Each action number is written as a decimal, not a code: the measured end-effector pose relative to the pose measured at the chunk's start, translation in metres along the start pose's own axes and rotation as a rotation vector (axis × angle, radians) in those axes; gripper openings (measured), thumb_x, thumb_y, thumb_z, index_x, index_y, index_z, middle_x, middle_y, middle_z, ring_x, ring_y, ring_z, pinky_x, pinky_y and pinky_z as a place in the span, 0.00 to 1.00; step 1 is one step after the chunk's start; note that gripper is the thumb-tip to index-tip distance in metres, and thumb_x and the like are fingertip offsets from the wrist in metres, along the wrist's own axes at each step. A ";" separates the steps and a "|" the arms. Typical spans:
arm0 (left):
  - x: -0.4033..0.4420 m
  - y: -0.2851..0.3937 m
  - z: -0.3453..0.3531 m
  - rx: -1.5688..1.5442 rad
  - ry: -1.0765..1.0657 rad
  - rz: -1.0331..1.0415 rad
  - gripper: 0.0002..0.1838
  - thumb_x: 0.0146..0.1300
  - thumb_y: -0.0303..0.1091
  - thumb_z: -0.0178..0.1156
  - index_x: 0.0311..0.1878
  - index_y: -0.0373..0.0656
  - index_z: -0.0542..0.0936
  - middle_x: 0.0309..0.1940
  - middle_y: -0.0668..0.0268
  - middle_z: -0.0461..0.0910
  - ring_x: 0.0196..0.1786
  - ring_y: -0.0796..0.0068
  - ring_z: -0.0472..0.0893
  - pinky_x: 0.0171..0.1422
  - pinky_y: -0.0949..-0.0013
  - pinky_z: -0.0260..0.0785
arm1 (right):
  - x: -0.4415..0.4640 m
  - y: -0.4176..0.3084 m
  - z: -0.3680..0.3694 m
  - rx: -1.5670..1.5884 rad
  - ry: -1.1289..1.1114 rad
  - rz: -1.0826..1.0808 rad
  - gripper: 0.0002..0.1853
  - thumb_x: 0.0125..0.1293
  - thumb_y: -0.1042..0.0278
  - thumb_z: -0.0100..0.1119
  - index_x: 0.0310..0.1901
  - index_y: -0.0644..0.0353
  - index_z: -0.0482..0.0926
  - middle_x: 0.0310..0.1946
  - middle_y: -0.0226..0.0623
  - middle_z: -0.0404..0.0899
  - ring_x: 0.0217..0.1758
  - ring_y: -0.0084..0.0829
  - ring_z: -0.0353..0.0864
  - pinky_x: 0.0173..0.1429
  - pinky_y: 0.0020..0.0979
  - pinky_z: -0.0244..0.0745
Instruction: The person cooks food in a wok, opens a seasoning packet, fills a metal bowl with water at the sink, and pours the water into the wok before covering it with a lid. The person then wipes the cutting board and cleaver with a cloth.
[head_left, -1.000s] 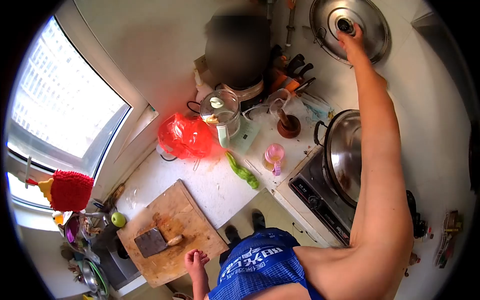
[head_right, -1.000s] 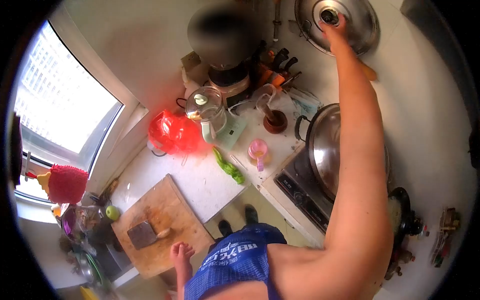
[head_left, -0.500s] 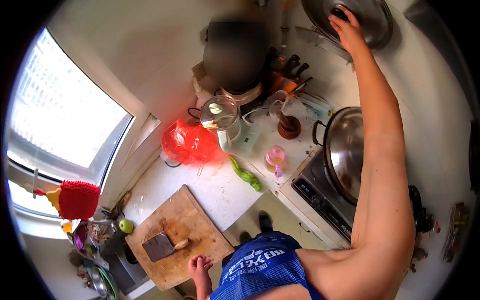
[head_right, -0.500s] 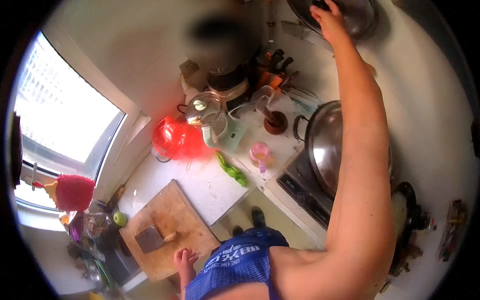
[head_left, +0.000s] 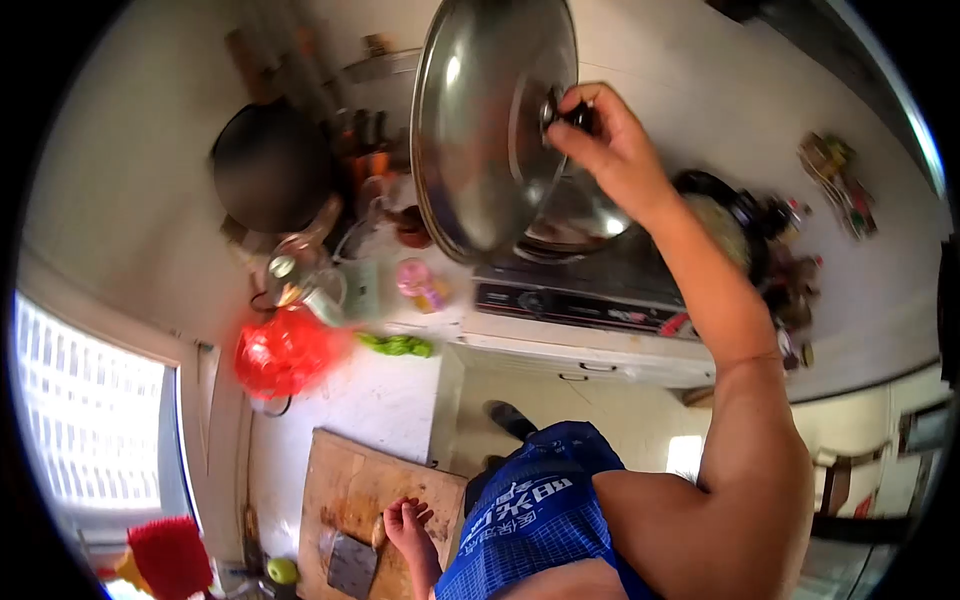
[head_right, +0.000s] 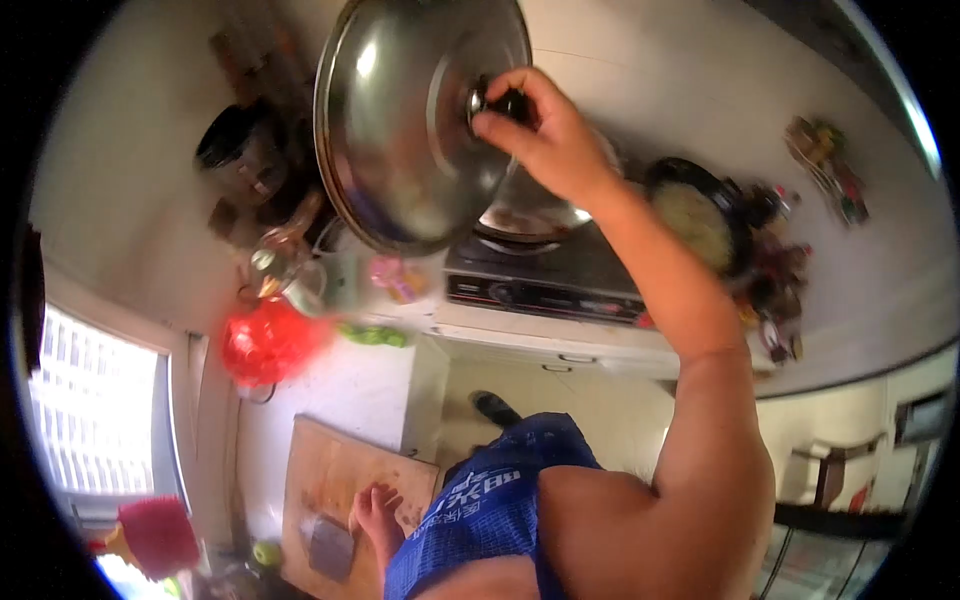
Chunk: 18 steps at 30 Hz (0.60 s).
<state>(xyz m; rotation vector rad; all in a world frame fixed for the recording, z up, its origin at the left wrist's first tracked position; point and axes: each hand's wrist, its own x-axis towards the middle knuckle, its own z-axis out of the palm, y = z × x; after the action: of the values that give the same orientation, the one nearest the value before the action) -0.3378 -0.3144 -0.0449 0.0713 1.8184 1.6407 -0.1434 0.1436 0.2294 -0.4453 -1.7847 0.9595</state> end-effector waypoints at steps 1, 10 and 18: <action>0.003 -0.001 0.003 0.015 -0.049 -0.002 0.05 0.67 0.29 0.50 0.42 0.39 0.71 0.36 0.60 0.77 0.34 0.72 0.79 0.34 0.70 0.76 | -0.023 -0.014 -0.018 -0.194 -0.006 0.041 0.11 0.62 0.67 0.61 0.43 0.56 0.71 0.34 0.23 0.72 0.35 0.14 0.69 0.38 0.17 0.65; -0.007 0.001 0.031 0.135 -0.298 0.028 0.05 0.67 0.29 0.49 0.42 0.39 0.72 0.35 0.61 0.78 0.34 0.72 0.79 0.35 0.70 0.76 | -0.092 -0.075 -0.200 -0.760 0.425 0.323 0.19 0.60 0.58 0.60 0.44 0.67 0.74 0.35 0.38 0.81 0.38 0.25 0.79 0.44 0.25 0.71; -0.050 -0.013 0.054 0.169 -0.223 0.011 0.07 0.68 0.30 0.48 0.44 0.39 0.71 0.36 0.61 0.77 0.34 0.72 0.79 0.37 0.70 0.75 | -0.117 -0.005 -0.353 -1.163 0.521 0.498 0.26 0.55 0.46 0.59 0.45 0.61 0.77 0.41 0.46 0.80 0.44 0.43 0.80 0.49 0.36 0.71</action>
<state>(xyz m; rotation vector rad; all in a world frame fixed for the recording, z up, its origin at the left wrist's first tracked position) -0.2667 -0.2942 -0.0335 0.3258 1.7819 1.4213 0.2234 0.2029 0.2209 -1.7419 -1.5903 -0.0429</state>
